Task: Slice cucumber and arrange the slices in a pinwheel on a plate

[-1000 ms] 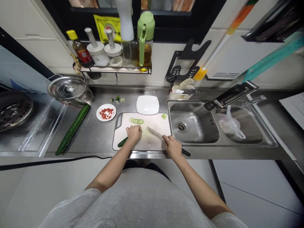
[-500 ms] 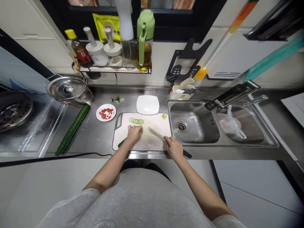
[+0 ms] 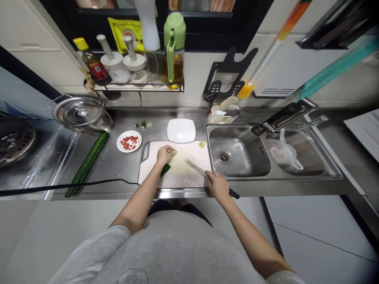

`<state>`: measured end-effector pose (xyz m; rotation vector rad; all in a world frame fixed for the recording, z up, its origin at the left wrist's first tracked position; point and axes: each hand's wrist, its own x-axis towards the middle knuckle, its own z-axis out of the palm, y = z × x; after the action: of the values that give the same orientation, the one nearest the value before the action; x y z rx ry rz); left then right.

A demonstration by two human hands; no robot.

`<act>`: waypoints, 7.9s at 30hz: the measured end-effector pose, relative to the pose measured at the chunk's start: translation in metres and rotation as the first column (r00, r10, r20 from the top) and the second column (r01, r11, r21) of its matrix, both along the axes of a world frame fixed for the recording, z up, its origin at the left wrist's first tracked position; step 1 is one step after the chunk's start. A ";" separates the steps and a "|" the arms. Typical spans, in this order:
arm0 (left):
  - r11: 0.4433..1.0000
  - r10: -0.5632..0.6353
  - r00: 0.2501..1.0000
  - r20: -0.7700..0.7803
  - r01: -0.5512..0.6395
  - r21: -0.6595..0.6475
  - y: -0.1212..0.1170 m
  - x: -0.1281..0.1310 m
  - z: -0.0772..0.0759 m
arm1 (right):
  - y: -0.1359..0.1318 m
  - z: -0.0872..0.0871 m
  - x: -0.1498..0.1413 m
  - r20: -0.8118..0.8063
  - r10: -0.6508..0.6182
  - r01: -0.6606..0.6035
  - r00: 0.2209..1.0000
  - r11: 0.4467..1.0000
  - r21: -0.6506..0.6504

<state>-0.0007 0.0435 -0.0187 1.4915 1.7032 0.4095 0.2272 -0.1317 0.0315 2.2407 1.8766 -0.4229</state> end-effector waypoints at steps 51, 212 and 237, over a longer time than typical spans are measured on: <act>0.672 -0.292 0.927 -0.235 0.374 0.640 -0.103 -0.059 -0.017 | 0.034 0.034 -0.084 -0.286 0.233 -0.309 0.929 0.916 -0.255; 0.972 -0.194 0.981 -0.001 0.192 0.134 -0.079 -0.027 0.029 | 0.006 0.008 -0.021 0.086 0.315 -0.318 0.945 0.948 0.026; 0.988 -0.054 0.964 -0.261 0.088 0.123 -0.078 -0.051 -0.005 | 0.021 0.017 -0.068 -0.118 0.292 -0.311 0.949 0.924 -0.221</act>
<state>-0.0522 -0.0348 -0.0241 1.7618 1.8452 0.3066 0.1591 -0.1107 0.0486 1.7708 2.0457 -0.6561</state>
